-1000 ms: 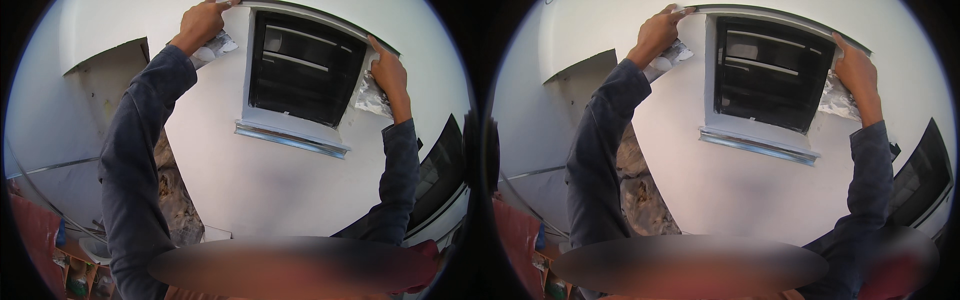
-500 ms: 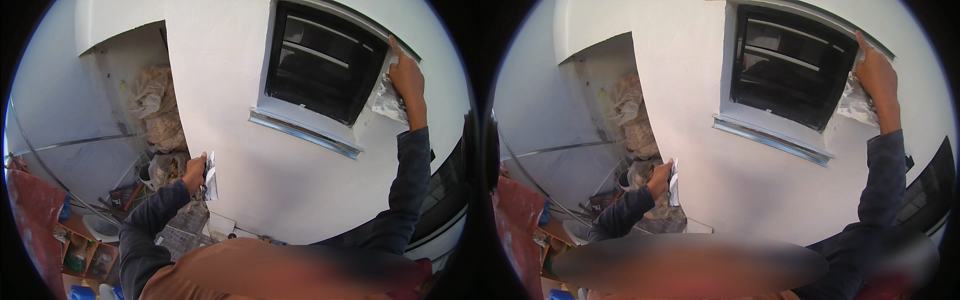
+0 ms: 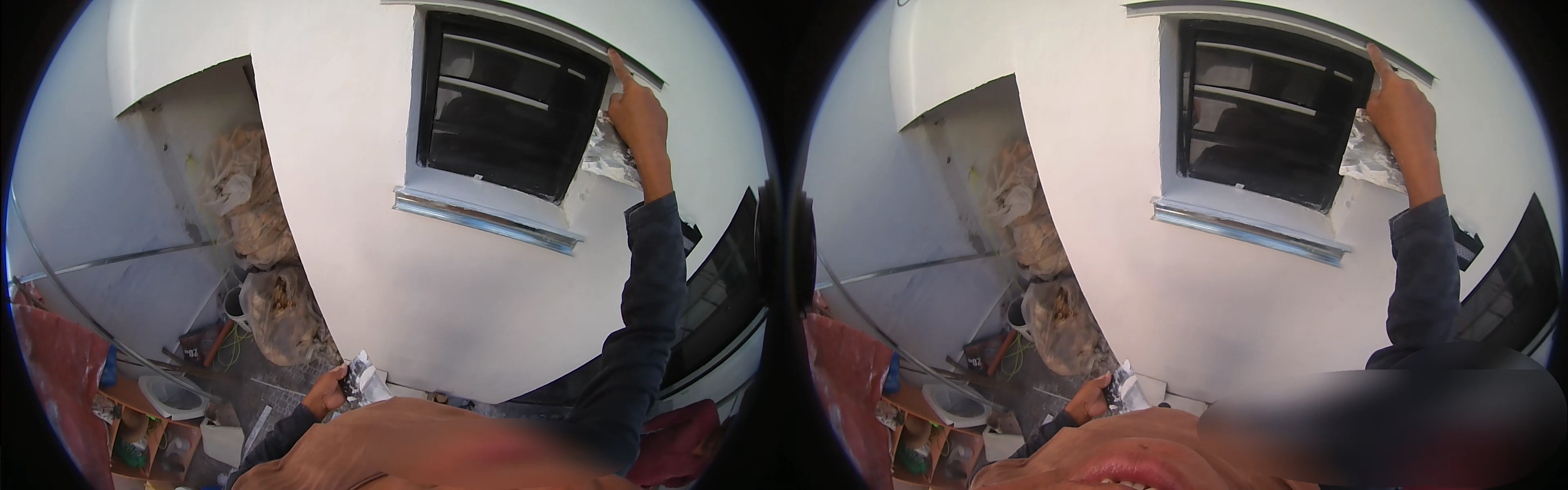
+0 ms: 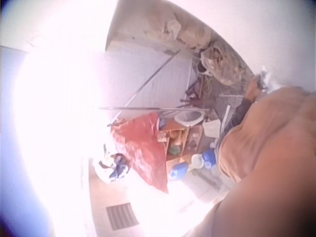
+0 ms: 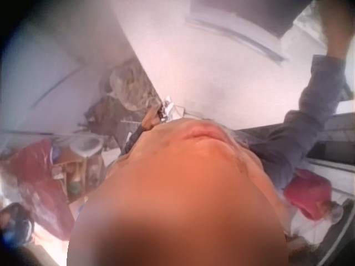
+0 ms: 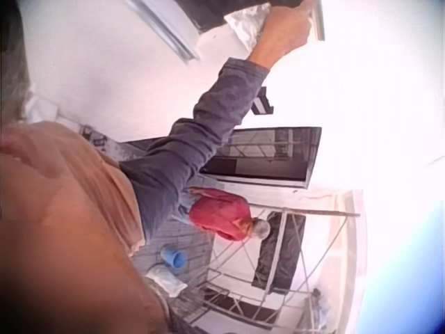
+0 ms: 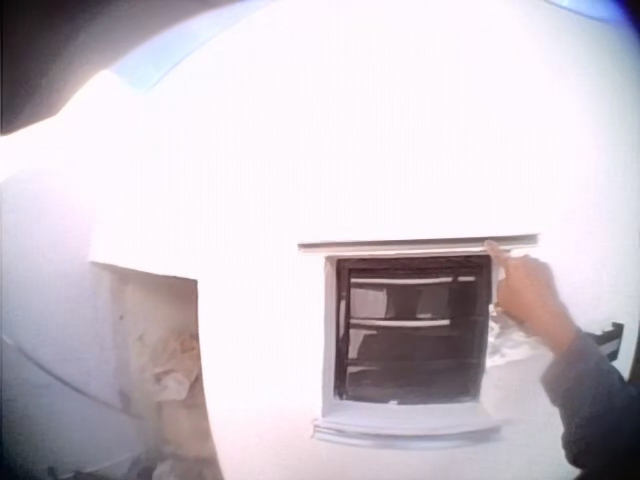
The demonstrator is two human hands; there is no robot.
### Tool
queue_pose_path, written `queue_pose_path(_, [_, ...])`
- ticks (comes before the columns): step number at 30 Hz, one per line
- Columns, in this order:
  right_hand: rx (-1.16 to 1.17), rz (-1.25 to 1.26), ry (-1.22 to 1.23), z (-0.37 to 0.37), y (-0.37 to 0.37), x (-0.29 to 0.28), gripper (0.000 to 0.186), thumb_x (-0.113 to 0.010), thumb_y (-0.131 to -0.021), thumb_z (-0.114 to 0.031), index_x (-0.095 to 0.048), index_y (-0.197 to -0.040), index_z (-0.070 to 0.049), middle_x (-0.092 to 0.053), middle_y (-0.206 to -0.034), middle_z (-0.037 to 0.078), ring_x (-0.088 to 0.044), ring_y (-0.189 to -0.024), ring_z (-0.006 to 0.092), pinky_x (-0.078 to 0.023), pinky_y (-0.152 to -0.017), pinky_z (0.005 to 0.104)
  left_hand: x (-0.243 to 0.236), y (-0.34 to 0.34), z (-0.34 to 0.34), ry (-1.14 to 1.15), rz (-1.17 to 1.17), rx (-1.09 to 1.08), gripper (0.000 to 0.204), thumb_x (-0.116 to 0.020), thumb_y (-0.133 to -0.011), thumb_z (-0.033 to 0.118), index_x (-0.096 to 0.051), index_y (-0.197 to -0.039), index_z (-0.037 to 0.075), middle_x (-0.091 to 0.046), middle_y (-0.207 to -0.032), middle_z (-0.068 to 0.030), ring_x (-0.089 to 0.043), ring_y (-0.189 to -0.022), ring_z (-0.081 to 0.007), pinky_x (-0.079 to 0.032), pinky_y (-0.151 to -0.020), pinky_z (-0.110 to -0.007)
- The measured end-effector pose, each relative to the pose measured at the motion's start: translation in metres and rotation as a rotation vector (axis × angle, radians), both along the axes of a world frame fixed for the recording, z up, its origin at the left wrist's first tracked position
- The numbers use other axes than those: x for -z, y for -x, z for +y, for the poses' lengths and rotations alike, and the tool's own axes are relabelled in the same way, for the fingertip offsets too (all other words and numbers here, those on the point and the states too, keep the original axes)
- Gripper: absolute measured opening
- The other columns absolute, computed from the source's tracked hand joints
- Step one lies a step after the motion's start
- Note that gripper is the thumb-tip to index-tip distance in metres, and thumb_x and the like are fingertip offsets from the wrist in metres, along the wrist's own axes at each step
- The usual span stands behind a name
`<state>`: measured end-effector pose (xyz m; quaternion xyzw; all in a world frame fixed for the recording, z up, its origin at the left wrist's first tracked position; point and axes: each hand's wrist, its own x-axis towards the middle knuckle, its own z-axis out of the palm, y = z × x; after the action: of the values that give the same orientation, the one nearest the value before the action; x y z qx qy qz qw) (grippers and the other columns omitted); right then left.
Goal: The person applies adhesive to a white trim piece using a putty knife, then positions and presses the trim along the top edge of a window frame. The person smooths the trim and removes excess adhesive from the edges.
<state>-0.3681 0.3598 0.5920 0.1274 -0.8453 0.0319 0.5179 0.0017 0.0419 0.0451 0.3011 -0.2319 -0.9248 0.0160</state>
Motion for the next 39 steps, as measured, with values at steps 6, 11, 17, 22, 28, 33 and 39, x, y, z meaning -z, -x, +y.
queue_pose_path(6, [-0.030,0.030,-0.008,0.005,0.006,0.004,0.071,-0.056,-0.085,-0.015,-0.041,-0.151,-0.035,-0.071,-0.092,0.019,-0.070,-0.086,0.0364,-0.055,-0.078,0.0486,0.010,-0.016,0.003,-0.131,-0.021,0.005,0.033,-0.046,-0.106,0.021,-0.053,-0.131,0.000,-0.063,-0.128,-0.0155,-0.061,-0.117,-0.0307,-0.044,-0.108,-0.053])
queue_pose_path(11, [-0.057,0.072,-0.002,0.003,0.000,0.005,0.070,-0.055,-0.085,-0.015,-0.042,-0.151,-0.035,-0.071,-0.088,0.019,-0.070,-0.081,0.0366,-0.056,-0.076,0.0493,0.018,-0.006,0.005,-0.151,-0.031,-0.040,0.034,-0.047,-0.106,0.021,-0.054,-0.132,0.001,-0.062,-0.130,-0.0158,-0.060,-0.120,-0.0320,-0.043,-0.108,-0.056])
queue_pose_path(17, [-0.325,-0.005,0.241,0.012,-0.042,0.046,0.064,-0.054,-0.082,-0.015,-0.051,-0.146,-0.025,-0.066,-0.069,0.016,-0.065,-0.064,0.0347,-0.054,-0.071,0.0469,0.005,0.010,-0.007,-0.194,0.195,-0.072,0.036,-0.048,-0.105,0.021,-0.053,-0.135,0.001,-0.061,-0.134,-0.0161,-0.058,-0.123,-0.0332,-0.041,-0.111,-0.055])
queue_pose_path(22, [-1.295,-0.761,1.015,0.002,-0.098,0.225,0.023,-0.060,-0.093,-0.010,-0.063,-0.113,0.002,-0.045,-0.063,-0.007,-0.039,-0.058,0.0027,-0.031,-0.054,0.0219,-0.042,0.025,-0.010,-0.183,0.443,-0.065,0.037,-0.050,-0.104,0.024,-0.055,-0.133,0.002,-0.063,-0.131,-0.0159,-0.061,-0.119,-0.0320,-0.048,-0.104,-0.050])
queue_pose_path(28, [-0.757,-1.692,1.311,-0.047,-0.166,0.519,0.030,-0.063,-0.092,-0.023,-0.060,-0.072,-0.001,-0.051,-0.062,0.001,-0.046,-0.057,0.0126,-0.040,-0.056,0.0334,-0.162,0.052,-0.022,0.607,0.471,-0.205,0.016,-0.057,-0.097,0.006,-0.058,-0.113,0.003,-0.068,-0.108,-0.0075,-0.067,-0.095,-0.0171,-0.054,-0.089,-0.034])
queue_pose_path(33, [-0.768,-1.471,0.906,-0.031,-0.182,0.599,0.033,-0.061,-0.095,-0.025,-0.064,-0.076,0.002,-0.052,-0.064,0.002,-0.048,-0.062,0.0142,-0.041,-0.059,0.0360,-0.260,0.088,-0.039,0.886,0.528,-0.268,0.013,-0.056,-0.099,0.005,-0.058,-0.111,0.001,-0.069,-0.101,-0.0068,-0.066,-0.089,-0.0136,-0.054,-0.084,-0.030])
queue_pose_path(39, [-1.237,-1.212,1.315,-0.023,-0.147,0.453,0.050,-0.061,-0.096,-0.023,-0.054,-0.138,0.003,-0.056,-0.069,0.000,-0.053,-0.066,0.0096,-0.045,-0.061,0.0290,-0.287,0.120,-0.002,0.700,0.468,-0.025,0.018,-0.051,-0.101,0.009,-0.058,-0.112,-0.003,-0.069,-0.102,-0.0099,-0.068,-0.085,-0.0158,-0.058,-0.080,-0.032])
